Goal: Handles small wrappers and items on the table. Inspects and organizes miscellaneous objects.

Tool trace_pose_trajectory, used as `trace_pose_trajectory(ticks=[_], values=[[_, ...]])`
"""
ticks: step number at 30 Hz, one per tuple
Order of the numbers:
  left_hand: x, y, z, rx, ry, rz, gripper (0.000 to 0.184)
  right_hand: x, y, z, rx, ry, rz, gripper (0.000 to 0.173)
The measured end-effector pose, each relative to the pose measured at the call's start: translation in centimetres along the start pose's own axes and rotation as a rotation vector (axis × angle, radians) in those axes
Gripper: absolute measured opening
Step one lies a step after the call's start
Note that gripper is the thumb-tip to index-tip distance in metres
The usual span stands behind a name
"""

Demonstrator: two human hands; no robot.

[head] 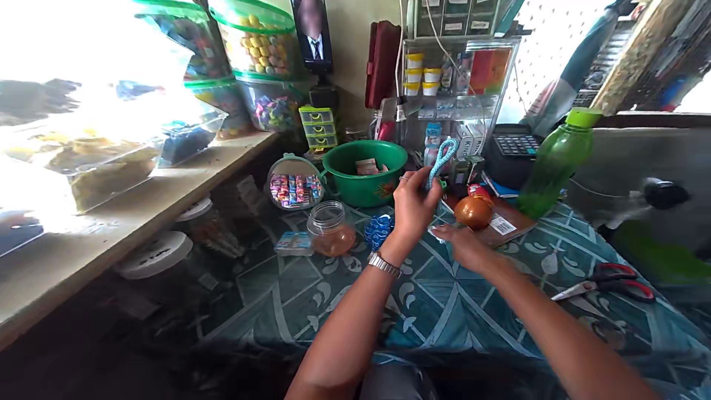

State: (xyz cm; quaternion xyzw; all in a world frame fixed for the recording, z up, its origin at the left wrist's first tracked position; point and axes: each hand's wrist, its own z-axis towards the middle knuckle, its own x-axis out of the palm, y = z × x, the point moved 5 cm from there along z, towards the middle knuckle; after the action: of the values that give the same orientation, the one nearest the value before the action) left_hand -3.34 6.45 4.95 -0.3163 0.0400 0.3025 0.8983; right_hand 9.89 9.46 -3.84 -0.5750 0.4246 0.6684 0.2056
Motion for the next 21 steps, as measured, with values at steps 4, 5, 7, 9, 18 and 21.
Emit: trace_pose_trajectory(ticks=[4,5,7,9,18,21], values=[[0.2,0.1,-0.3,-0.002,0.053,-0.024,0.03,1.1,-0.1,-6.1,0.028,-0.071,0.072,0.067],[0.3,0.0,-0.3,-0.005,0.068,-0.029,0.03,1.5,0.0,-8.5,-0.006,-0.162,0.1,0.064],[0.5,-0.1,-0.3,-0.013,0.079,-0.045,0.03,2.4,0.1,-13.5,-0.122,-0.401,0.118,0.05],[0.7,-0.2,-0.5,-0.032,0.085,-0.07,0.029,3.0,-0.5,-18.6,-0.194,-0.559,0.106,0.043],[1.2,-0.8,-0.8,-0.106,0.086,-0.166,0.03,-3.7,-3.7,-29.4,0.287,-0.556,-0.003,0.039],[2.0,-0.4,-0.9,-0.078,0.111,-0.141,0.029,-1.7,1.2,-22.6,-0.006,-0.773,-0.012,0.037]])
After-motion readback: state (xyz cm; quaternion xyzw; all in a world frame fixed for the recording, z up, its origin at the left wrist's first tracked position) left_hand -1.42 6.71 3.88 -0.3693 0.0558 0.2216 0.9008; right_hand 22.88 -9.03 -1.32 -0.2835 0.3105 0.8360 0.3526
